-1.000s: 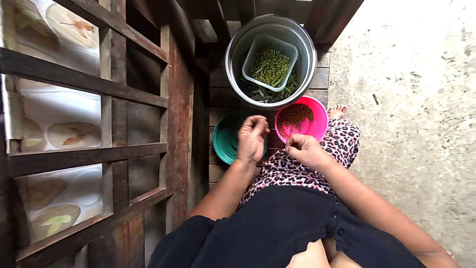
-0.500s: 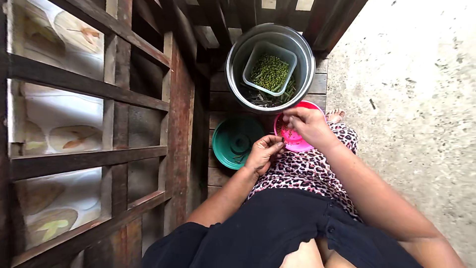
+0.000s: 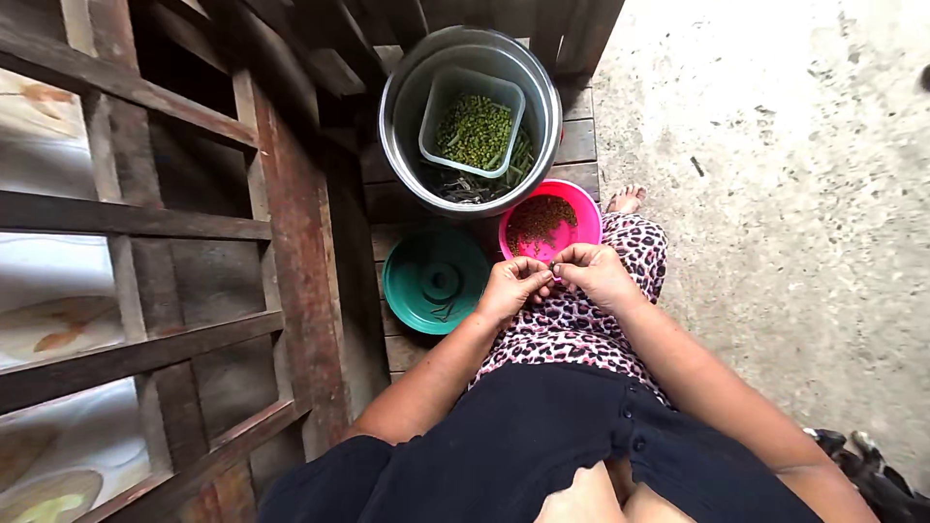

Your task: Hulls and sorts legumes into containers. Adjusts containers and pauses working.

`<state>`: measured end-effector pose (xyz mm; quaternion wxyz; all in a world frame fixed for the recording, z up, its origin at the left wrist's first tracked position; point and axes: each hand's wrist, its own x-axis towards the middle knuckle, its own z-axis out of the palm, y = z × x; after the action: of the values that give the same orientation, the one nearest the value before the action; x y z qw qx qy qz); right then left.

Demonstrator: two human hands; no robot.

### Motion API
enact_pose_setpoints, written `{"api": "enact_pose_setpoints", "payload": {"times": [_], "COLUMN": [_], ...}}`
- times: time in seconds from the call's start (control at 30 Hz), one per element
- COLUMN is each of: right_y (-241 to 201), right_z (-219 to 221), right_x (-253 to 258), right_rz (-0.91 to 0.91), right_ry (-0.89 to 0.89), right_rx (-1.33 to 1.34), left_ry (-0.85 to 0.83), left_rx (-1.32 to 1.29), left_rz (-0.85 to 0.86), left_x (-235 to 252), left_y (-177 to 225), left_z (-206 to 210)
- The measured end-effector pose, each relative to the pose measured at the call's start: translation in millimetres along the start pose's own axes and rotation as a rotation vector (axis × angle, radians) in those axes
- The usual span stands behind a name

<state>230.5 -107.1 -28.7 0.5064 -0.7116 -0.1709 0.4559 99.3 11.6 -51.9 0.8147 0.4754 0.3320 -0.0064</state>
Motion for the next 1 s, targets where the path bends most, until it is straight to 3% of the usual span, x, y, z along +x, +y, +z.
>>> {"api": "enact_pose_setpoints", "payload": {"times": [0.3, 0.5, 0.77, 1.0], "right_y": [1.7, 2.5, 2.9, 4.0], "right_z": [1.0, 2.9, 1.7, 1.8], "right_x": [0.9, 2.8, 6.0, 8.8], "right_rz": [-0.049, -0.071, -0.039, -0.058], "right_ry": [-0.014, 0.010, -0.031, -0.054], "right_rx": [-0.094, -0.173, -0.148, -0.207], "left_ry": [0.008, -0.047, -0.008, -0.043], "left_rx": [0.193, 0.228, 0.284, 0.328], "left_rz": [0.082, 0.227, 0.127, 0.165], "left_x": [-3.7, 4.1, -3.3, 6.4], "left_y": [2.5, -8.3, 5.1, -0.3], "left_z": [-2.1, -6.6, -4.5, -9.4]}}
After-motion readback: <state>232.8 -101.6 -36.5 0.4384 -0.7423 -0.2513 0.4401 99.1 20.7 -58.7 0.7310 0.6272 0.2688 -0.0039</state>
